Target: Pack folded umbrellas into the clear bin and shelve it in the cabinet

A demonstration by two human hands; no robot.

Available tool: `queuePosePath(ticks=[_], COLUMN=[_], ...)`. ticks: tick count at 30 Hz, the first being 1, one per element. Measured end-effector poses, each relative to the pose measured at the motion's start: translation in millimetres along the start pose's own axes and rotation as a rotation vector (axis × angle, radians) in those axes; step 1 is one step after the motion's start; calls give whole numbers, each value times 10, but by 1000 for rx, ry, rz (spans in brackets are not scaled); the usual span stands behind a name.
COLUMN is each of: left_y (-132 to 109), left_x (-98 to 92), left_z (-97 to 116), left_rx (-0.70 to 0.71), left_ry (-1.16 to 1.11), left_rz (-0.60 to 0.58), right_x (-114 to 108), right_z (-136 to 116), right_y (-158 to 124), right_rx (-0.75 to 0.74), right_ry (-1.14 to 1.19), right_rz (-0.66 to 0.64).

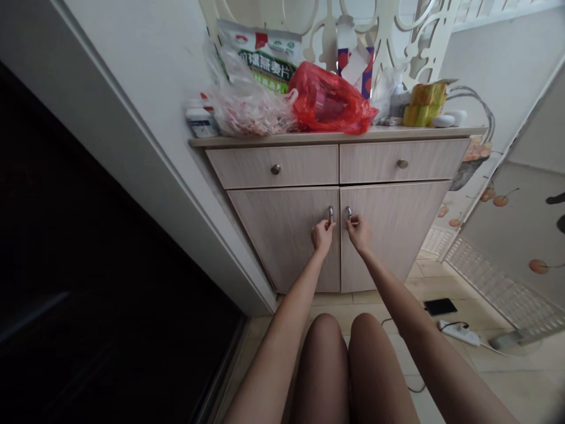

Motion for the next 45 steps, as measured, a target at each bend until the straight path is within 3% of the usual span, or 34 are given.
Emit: queuePosePath(ticks=[12, 21, 25, 28, 30, 32, 34, 35, 37, 39, 42, 45], left_y=[177, 169, 168, 104, 7, -125, -268, -329, -402, -408, -355, -300], left_x=[58, 72, 64, -79, -247, -418, -550, -598, -669, -700, -641, -501], left_z=[36, 45, 99, 142, 161, 195, 277, 340, 487, 608, 655, 531], left_rx=[35, 18, -44, -71, -90, -127, -187, -216, -254, -267, -292, -351], left_ry=[21, 3, -61, -86, -97, -162, -300, -383, -515, -573, -589, -603], left_rz=[-44, -52, -114, -191, -252, -344, -451, -493, -510, -456, -380, -362], right_x=[107, 137, 65, -131, -298, -421, -553, -637, -796, -857, -728, -528], right_z=[-21, -33, -89, -103, -88, -100, -200, -279, -436, -541, -546, -382], right_y=[151, 175, 151, 100, 35, -84, -222, -262, -272, -243, -201, -180], right_rx=[21, 32, 12, -20, -13, -3, -6, -9, -4, 35, 154, 274], right_ry=[-59, -72, -118, -169, -178, -91, 114, 242, 476, 621, 635, 544], right_rz=[5, 7, -47, -97, -200, -437, -639, -663, -582, -480, -451, -462])
Point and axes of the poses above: each hand's wrist, its own y-axis towards the middle knuckle, its own x-axis out of the palm, z = x × y, the point moved 6 cm from there along y, towards the middle knuckle, and after that the axes turned 7 degrees about -y, right-handed, at the moved point
